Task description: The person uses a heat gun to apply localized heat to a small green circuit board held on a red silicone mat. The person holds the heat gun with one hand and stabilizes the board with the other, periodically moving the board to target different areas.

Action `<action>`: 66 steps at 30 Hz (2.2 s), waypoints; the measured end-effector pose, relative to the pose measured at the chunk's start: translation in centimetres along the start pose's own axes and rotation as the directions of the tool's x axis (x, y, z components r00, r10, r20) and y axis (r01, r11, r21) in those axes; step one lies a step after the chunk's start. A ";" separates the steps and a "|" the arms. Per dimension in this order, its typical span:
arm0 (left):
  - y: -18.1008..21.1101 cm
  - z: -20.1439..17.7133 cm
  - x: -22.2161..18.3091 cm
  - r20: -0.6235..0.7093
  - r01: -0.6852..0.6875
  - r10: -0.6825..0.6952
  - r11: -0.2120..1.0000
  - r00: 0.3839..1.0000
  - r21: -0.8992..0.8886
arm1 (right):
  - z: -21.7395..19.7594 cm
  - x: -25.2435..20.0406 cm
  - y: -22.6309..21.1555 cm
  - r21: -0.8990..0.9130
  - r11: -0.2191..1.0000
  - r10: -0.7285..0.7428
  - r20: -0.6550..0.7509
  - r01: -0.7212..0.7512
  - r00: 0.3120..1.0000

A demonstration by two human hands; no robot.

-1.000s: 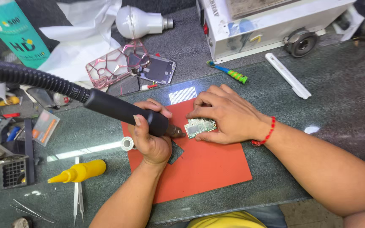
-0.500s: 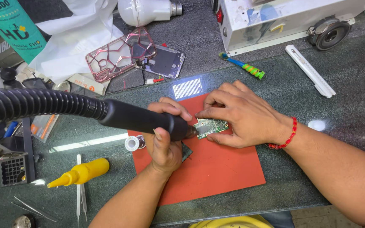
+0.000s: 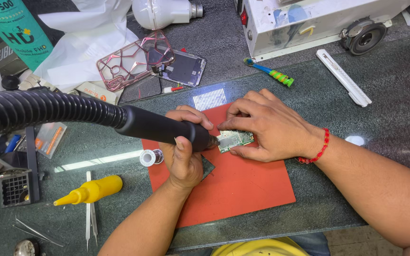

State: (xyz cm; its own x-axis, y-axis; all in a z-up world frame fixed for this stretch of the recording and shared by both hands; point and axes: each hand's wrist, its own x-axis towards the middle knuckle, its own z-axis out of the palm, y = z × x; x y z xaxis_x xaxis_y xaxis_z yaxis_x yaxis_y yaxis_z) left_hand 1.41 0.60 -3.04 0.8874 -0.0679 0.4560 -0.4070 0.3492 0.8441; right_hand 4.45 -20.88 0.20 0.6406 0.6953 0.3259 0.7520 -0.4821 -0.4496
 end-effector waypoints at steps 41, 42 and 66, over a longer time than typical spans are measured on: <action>-0.1 0.2 0.0 0.011 -0.011 0.010 0.997 1.000 0.080 | -0.1 0.1 -0.1 0.006 1.000 0.019 0.015 -0.019 1.000; -0.2 0.2 0.0 0.017 -0.014 0.012 0.997 1.000 0.073 | -0.1 0.1 -0.1 0.004 1.000 0.015 0.014 -0.015 1.000; 0.3 0.6 -0.2 0.115 0.009 -0.018 0.997 0.993 0.082 | 0.1 -0.1 0.1 -0.018 1.000 0.022 0.018 -0.022 1.000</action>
State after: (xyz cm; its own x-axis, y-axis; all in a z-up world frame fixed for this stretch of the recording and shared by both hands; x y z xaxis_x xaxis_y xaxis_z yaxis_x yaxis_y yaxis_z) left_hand 1.01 0.19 -2.67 0.8639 -0.1809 0.4700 -0.4157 0.2707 0.8683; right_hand 4.43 -20.91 0.05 0.6541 0.6941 0.3007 0.7406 -0.5067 -0.4413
